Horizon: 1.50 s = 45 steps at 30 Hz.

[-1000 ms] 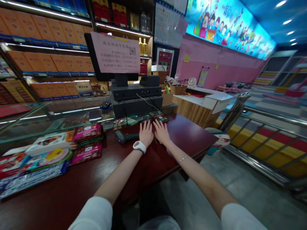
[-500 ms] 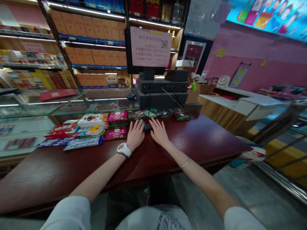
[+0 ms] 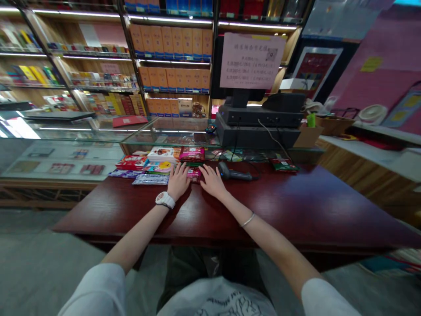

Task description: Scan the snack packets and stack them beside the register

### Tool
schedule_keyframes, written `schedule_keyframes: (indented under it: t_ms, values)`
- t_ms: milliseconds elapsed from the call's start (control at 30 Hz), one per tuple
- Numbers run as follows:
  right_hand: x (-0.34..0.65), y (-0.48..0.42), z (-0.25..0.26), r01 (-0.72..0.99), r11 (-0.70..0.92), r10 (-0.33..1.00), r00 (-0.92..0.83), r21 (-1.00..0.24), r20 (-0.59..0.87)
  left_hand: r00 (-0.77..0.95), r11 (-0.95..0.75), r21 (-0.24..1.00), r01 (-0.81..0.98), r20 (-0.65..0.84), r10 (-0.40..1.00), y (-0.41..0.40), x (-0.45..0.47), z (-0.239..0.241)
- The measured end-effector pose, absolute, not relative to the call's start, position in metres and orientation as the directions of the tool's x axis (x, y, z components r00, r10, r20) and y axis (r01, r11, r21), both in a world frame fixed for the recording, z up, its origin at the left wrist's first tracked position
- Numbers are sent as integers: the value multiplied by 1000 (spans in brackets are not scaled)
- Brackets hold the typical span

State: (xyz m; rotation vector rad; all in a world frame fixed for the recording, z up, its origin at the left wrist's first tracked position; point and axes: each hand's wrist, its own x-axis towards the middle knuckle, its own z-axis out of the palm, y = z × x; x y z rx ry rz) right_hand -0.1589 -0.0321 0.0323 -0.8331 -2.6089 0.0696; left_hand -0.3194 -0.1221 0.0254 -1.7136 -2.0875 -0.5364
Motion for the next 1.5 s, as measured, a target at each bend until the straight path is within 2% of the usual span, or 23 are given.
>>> schedule_keyframes:
  t_ms: [167,533,833,1000,1100,1367,1500]
  values:
    - [-185,-30,23,536,820,573,-766,-201,291,-249,233,95,968,510,824,-129,-328,15]
    - [-182,-23,-3,549,782,601,-789,-295,124,-316,318,58,946,383,868,-130,-324,7]
    - [-173,-18,4,510,790,585,-794,-340,167,-231,230,47,972,351,907,-135,-326,15]
    - [-170,-18,8,537,776,615,-762,-331,204,-277,263,88,961,353,894,-134,-324,11]
    - [-172,-17,5,527,775,614,-758,-349,219,-293,259,143,955,337,895,-132,-323,7]
    - [-174,-12,-1,453,784,586,-765,-425,266,-323,173,390,904,359,876,-126,-334,5]
    - [-171,-11,1,431,787,585,-748,-442,313,-291,103,476,873,340,894,-125,-339,7]
